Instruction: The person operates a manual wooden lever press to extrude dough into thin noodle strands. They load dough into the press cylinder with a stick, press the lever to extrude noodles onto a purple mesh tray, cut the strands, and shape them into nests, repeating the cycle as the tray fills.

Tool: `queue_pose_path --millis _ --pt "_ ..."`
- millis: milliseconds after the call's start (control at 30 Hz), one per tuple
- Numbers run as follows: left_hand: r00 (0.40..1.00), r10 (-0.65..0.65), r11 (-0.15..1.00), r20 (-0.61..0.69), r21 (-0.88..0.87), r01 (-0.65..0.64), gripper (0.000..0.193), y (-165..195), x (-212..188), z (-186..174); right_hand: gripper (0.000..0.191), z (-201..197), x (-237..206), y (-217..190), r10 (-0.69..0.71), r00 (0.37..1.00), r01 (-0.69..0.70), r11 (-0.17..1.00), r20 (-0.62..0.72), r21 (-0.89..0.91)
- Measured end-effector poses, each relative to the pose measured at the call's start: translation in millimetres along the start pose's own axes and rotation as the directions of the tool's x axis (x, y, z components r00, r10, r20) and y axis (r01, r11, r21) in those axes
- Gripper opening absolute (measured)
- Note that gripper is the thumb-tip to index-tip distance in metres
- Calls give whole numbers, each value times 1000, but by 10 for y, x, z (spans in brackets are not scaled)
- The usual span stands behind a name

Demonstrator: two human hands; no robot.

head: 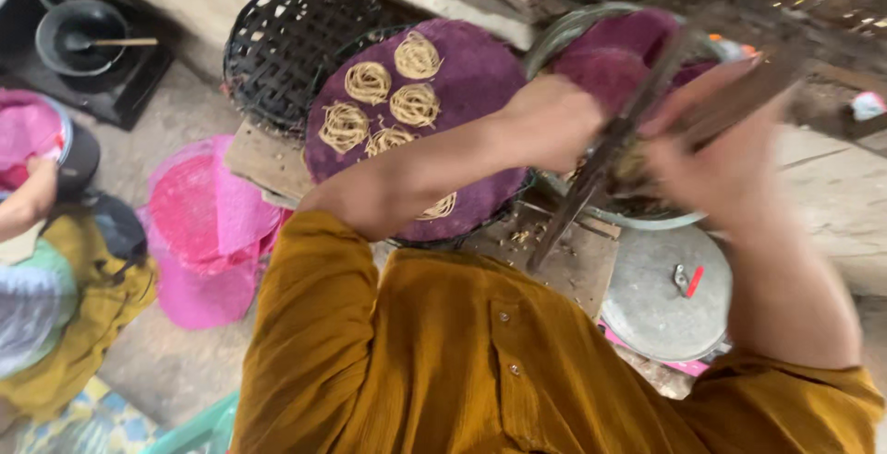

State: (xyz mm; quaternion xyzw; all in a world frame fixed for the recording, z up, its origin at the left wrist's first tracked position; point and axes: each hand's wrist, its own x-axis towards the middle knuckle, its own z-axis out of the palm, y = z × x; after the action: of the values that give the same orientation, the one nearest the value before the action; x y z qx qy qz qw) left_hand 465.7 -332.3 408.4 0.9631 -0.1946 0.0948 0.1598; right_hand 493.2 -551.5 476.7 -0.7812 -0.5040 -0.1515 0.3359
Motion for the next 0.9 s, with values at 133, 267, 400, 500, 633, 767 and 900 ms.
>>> queue_pose_path --millis 133,267,400,500,633,767,900 --pt "957 226 962 -179 198 -190 16 3 20 61 23 -398 -111 335 -65 998 63 993 -21 -98" --pt "984 -149 987 94 -41 154 16 -355 -4 17 20 -575 -570 613 68 995 -70 997 -74 -16" --pt "991 62 794 -122 -596 -123 42 -629 -267 267 20 -560 -944 784 345 869 -239 920 -355 309" --pt "976 200 187 -85 -975 -124 64 -467 -278 659 21 -216 -1087 793 503 704 -168 804 -501 571" --pt "810 -15 29 -586 -810 -585 66 -316 -44 778 24 570 -1263 915 579 626 156 564 -522 811" --pt "518 170 121 -838 -504 -855 58 -699 100 393 41 1016 -1569 1596 292 954 -277 775 67 568" --pt "655 11 192 -756 -641 -743 58 -713 -331 282 52 1299 -1915 2151 681 674 -217 554 287 -804"
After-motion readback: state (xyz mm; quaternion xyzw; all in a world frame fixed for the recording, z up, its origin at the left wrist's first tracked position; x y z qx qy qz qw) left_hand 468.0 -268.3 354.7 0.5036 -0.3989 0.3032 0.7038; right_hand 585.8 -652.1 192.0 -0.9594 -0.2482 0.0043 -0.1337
